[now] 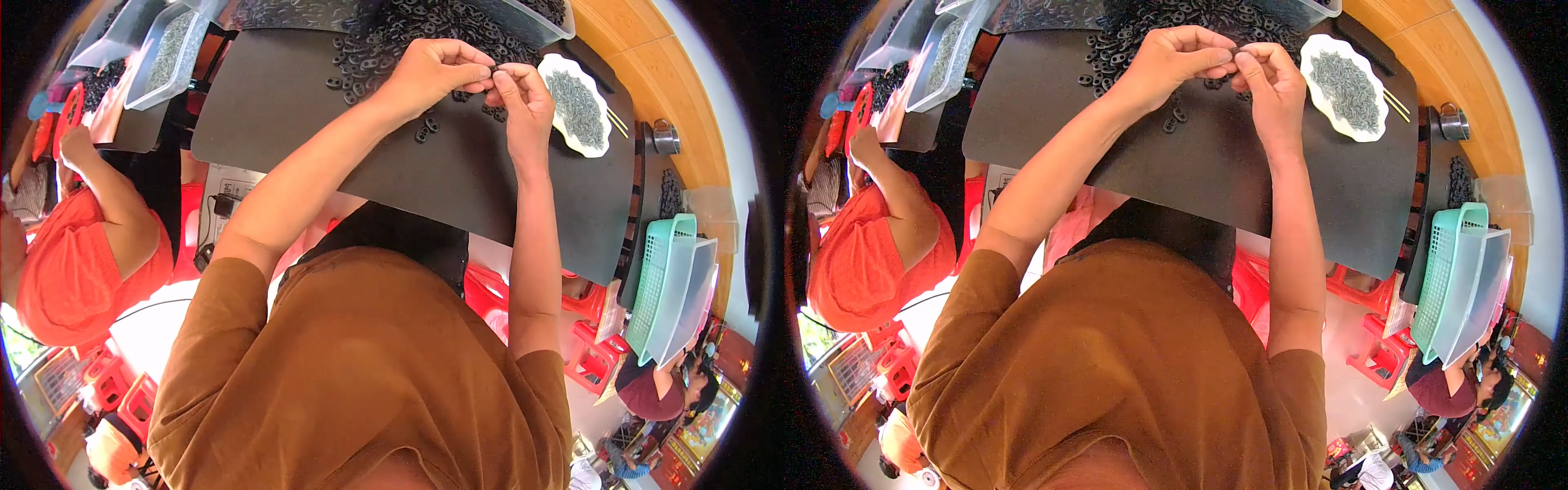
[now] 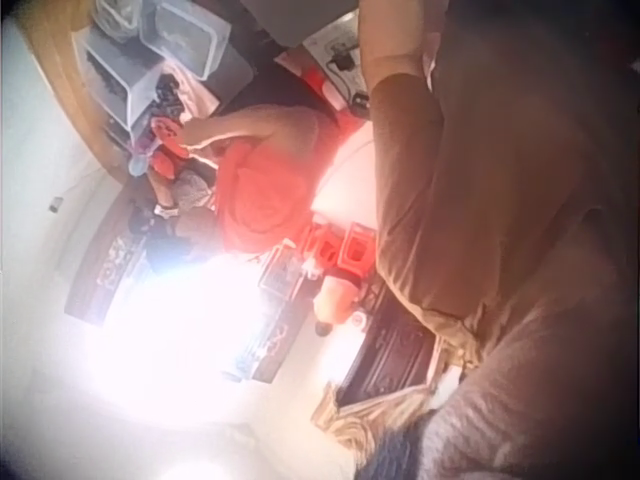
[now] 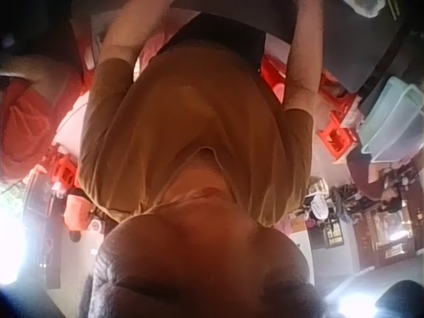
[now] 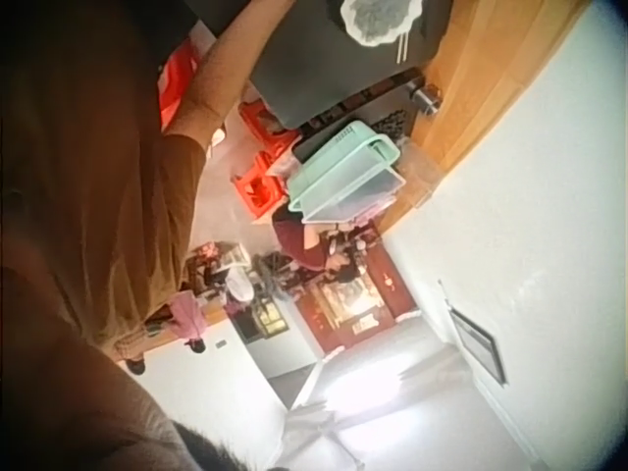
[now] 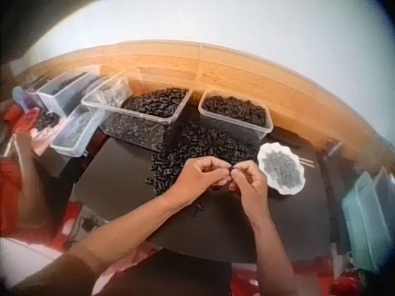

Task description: The person assembles small plastic components by hand, taking plastic pieces from the table, picking up metal pins from a plate, and inserting the pins into the plastic pieces.

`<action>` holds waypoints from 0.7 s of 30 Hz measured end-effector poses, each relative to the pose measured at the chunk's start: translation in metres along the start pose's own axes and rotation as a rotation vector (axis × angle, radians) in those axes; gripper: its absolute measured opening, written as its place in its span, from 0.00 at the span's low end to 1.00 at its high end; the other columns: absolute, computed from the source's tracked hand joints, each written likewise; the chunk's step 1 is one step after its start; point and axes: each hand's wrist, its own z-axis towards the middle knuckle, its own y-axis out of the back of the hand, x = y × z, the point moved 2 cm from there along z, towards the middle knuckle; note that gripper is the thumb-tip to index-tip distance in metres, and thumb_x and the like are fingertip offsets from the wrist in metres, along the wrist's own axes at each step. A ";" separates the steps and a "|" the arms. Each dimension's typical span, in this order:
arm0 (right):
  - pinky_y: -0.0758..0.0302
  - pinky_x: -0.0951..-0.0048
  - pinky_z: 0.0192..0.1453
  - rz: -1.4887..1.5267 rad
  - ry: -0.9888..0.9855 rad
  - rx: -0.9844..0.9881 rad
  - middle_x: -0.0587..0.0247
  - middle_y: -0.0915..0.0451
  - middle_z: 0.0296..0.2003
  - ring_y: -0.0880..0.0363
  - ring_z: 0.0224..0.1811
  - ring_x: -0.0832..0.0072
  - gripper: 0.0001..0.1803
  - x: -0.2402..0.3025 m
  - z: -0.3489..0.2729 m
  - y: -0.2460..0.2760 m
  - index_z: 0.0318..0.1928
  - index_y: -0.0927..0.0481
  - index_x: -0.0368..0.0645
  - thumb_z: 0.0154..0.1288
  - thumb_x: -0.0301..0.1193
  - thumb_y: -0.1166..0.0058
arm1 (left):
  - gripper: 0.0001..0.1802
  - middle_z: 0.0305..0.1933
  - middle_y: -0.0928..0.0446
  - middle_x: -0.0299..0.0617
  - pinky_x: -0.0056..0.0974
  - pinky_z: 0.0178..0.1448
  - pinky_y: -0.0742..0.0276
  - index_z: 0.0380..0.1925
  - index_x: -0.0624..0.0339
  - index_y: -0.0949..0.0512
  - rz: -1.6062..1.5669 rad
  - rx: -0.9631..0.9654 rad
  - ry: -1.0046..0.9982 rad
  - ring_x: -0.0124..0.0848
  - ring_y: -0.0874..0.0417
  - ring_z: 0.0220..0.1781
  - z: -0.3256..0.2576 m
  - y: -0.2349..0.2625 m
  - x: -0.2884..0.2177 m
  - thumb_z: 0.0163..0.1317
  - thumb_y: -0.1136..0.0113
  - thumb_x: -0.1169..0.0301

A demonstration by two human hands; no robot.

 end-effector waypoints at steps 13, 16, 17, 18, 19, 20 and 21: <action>0.19 0.78 0.40 -0.008 -0.125 -0.019 0.60 0.20 0.36 0.16 0.39 0.72 0.02 -0.002 -0.010 0.020 0.37 0.24 0.35 0.66 0.22 0.48 | 0.13 0.39 0.22 0.46 0.43 0.50 0.23 0.39 0.60 0.20 1.257 0.252 -0.379 0.44 0.20 0.45 -0.003 0.009 0.010 0.51 0.36 0.74; 0.19 0.78 0.41 0.066 -0.157 0.007 0.61 0.20 0.36 0.16 0.38 0.73 0.02 -0.004 -0.011 0.022 0.38 0.25 0.36 0.67 0.22 0.48 | 0.13 0.39 0.22 0.46 0.42 0.49 0.23 0.39 0.61 0.21 1.216 0.232 -0.428 0.44 0.20 0.43 -0.009 0.011 0.008 0.50 0.37 0.77; 0.19 0.78 0.41 0.090 -0.168 0.014 0.61 0.20 0.36 0.16 0.38 0.73 0.03 -0.005 -0.011 0.021 0.39 0.25 0.36 0.67 0.23 0.48 | 0.13 0.39 0.21 0.46 0.42 0.48 0.22 0.39 0.61 0.21 1.189 0.229 -0.428 0.43 0.19 0.42 -0.010 0.013 0.008 0.50 0.38 0.79; 0.19 0.78 0.41 0.114 -0.179 0.021 0.62 0.21 0.36 0.16 0.38 0.73 0.03 -0.006 -0.011 0.021 0.39 0.25 0.37 0.67 0.23 0.48 | 0.14 0.38 0.21 0.46 0.41 0.47 0.22 0.39 0.61 0.21 1.161 0.228 -0.428 0.42 0.18 0.41 -0.012 0.013 0.006 0.50 0.38 0.80; 0.19 0.78 0.41 0.115 -0.180 0.022 0.62 0.21 0.36 0.16 0.38 0.73 0.03 -0.006 -0.011 0.020 0.39 0.25 0.37 0.67 0.23 0.48 | 0.14 0.38 0.21 0.46 0.41 0.47 0.22 0.39 0.61 0.21 1.162 0.227 -0.427 0.42 0.18 0.41 -0.013 0.013 0.005 0.50 0.38 0.80; 0.19 0.78 0.41 0.107 -0.190 0.033 0.62 0.21 0.36 0.16 0.38 0.73 0.04 -0.007 -0.011 0.020 0.40 0.25 0.37 0.67 0.24 0.48 | 0.14 0.38 0.21 0.46 0.41 0.46 0.21 0.39 0.62 0.21 1.120 0.216 -0.399 0.42 0.18 0.40 -0.015 0.014 0.003 0.50 0.39 0.81; 0.19 0.78 0.41 0.099 -0.199 0.044 0.62 0.21 0.36 0.16 0.38 0.73 0.04 -0.008 -0.011 0.019 0.41 0.25 0.37 0.67 0.24 0.48 | 0.14 0.37 0.21 0.47 0.40 0.45 0.21 0.39 0.62 0.21 1.078 0.204 -0.371 0.41 0.17 0.39 -0.016 0.015 0.002 0.50 0.40 0.82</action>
